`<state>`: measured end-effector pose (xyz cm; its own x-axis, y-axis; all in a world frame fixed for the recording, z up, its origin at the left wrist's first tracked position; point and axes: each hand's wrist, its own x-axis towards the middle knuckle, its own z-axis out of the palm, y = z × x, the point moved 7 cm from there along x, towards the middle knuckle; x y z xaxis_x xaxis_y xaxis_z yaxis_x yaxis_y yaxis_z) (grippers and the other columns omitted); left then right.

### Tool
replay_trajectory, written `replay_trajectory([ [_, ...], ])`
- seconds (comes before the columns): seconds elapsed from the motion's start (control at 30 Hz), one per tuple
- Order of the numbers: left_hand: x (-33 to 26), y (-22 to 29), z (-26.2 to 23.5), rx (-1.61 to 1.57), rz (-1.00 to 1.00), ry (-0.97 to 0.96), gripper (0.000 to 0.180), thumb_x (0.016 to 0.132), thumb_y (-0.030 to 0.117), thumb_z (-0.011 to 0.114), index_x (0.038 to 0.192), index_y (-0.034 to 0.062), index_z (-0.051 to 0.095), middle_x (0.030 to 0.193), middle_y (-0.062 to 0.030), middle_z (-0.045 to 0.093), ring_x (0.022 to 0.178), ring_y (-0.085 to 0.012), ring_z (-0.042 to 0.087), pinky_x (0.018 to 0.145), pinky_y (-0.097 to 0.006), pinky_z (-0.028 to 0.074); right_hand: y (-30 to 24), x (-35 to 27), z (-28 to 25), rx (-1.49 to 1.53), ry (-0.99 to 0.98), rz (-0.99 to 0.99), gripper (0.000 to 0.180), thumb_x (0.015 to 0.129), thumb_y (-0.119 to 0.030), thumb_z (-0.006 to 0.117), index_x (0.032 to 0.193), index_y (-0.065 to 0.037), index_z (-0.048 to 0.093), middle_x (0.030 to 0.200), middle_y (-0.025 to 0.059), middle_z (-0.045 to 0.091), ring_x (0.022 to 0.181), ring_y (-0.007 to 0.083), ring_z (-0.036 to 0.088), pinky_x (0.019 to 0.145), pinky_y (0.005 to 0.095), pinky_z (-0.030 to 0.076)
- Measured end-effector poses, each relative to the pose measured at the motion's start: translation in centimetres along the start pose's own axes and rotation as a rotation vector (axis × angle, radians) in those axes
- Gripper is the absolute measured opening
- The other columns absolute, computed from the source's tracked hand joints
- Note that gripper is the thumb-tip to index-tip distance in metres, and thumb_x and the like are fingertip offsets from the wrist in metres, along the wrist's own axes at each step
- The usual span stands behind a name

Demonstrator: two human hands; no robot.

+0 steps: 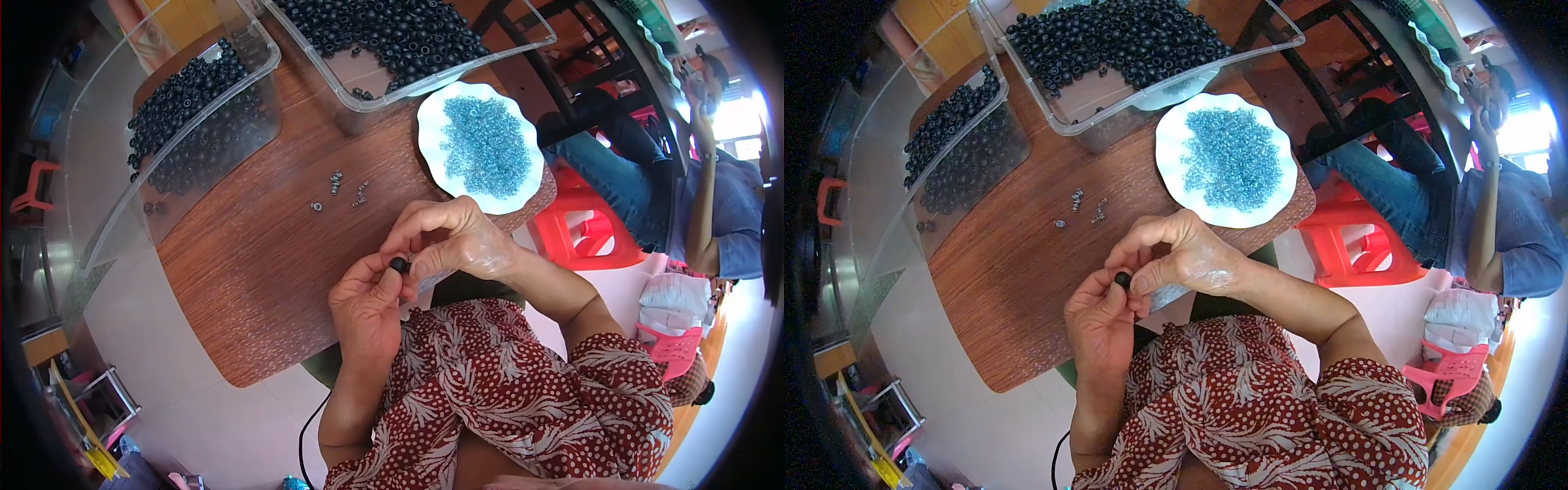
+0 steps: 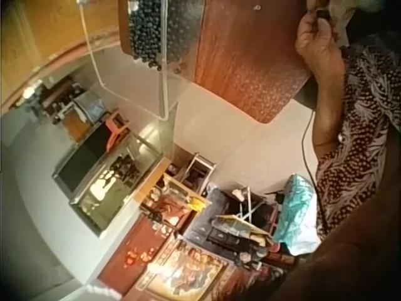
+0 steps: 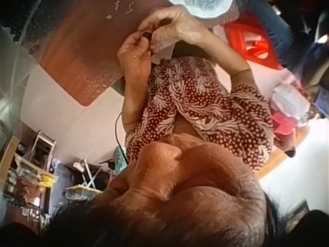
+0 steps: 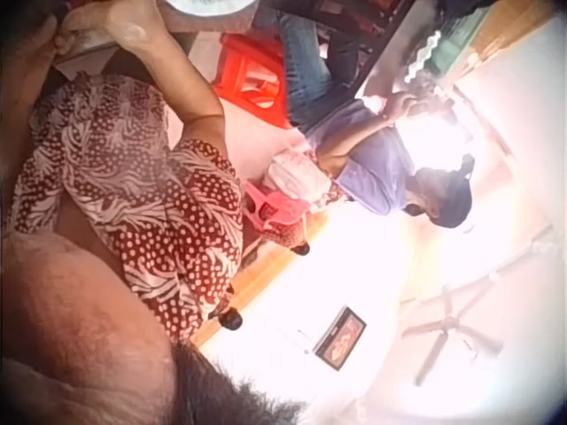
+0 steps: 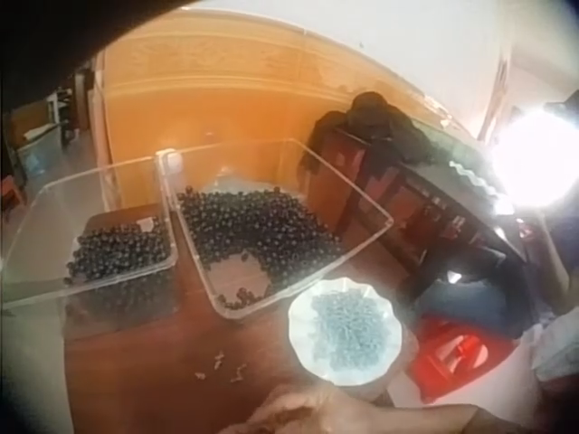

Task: The recorder is sorting and assembling small black components with blue and silver parts at a table.

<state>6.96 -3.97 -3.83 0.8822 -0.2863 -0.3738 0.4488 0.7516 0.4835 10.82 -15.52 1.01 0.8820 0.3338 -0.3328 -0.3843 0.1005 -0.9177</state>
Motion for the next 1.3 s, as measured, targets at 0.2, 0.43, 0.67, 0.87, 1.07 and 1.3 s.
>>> replay_trajectory([
  [0.2,-0.3,0.0,0.4,0.048,0.004,-0.011,0.023,0.080,0.007,0.066,0.095,-0.0088,0.058,0.078,-0.0110,0.062,0.061,-0.0155,0.055,0.059,-0.026,0.046,-0.2,0.1,-0.1,-0.203,-0.126,-0.099,0.026,0.063,0.001,0.075,0.088,0.000,0.068,0.086,0.0054,0.059,0.072,0.0106,0.055,0.063,0.0229,0.046],
  [0.43,-0.4,-0.3,0.8,0.113,0.029,-0.051,0.025,0.078,0.009,0.068,0.093,-0.0098,0.060,0.074,-0.0111,0.062,0.061,-0.0156,0.056,0.059,-0.028,0.047,-0.1,0.1,-0.1,-0.052,-0.174,-0.055,0.025,0.061,0.012,0.071,0.083,0.001,0.068,0.084,0.0097,0.055,0.076,0.0168,0.059,0.063,0.0266,0.053],
  [0.67,-0.8,-0.4,1.0,0.174,0.012,-0.056,0.026,0.077,0.010,0.069,0.091,-0.0093,0.060,0.074,-0.0110,0.062,0.060,-0.0157,0.056,0.060,-0.028,0.047,0.5,0.0,0.3,-0.035,-0.188,-0.014,0.018,0.062,0.016,0.067,0.075,0.004,0.064,0.084,0.0090,0.052,0.074,0.0190,0.061,0.062,0.0295,0.058],
  [0.87,-0.9,-0.4,0.2,0.198,0.003,-0.047,0.025,0.078,0.010,0.068,0.092,-0.0091,0.060,0.077,-0.0116,0.063,0.063,-0.0175,0.059,0.060,-0.029,0.050,0.9,0.0,0.3,0.006,-0.207,0.020,0.017,0.066,0.014,0.067,0.079,0.003,0.066,0.086,0.0072,0.052,0.077,0.0172,0.060,0.066,0.0274,0.054],
  [1.07,-0.4,2.4,1.8,0.152,0.096,-0.130,0.027,0.080,0.011,0.067,0.097,-0.0075,0.057,0.083,-0.0120,0.062,0.065,-0.0180,0.060,0.061,-0.030,0.051,-0.8,0.1,0.9,0.091,-0.237,-0.007,0.025,0.071,0.007,0.069,0.095,0.000,0.066,0.092,0.0058,0.057,0.084,0.0134,0.057,0.074,0.0248,0.045],
  [1.3,-0.8,5.9,3.2,0.427,0.183,-0.016,0.017,0.081,0.005,0.063,0.092,-0.0054,0.056,0.080,-0.0123,0.060,0.066,-0.0191,0.056,0.060,-0.031,0.047,-4.4,-0.8,-0.6,-0.201,-0.138,-0.284,0.016,0.080,-0.004,0.065,0.095,0.001,0.065,0.087,0.0055,0.062,0.082,0.0114,0.057,0.072,0.0239,0.045],
])
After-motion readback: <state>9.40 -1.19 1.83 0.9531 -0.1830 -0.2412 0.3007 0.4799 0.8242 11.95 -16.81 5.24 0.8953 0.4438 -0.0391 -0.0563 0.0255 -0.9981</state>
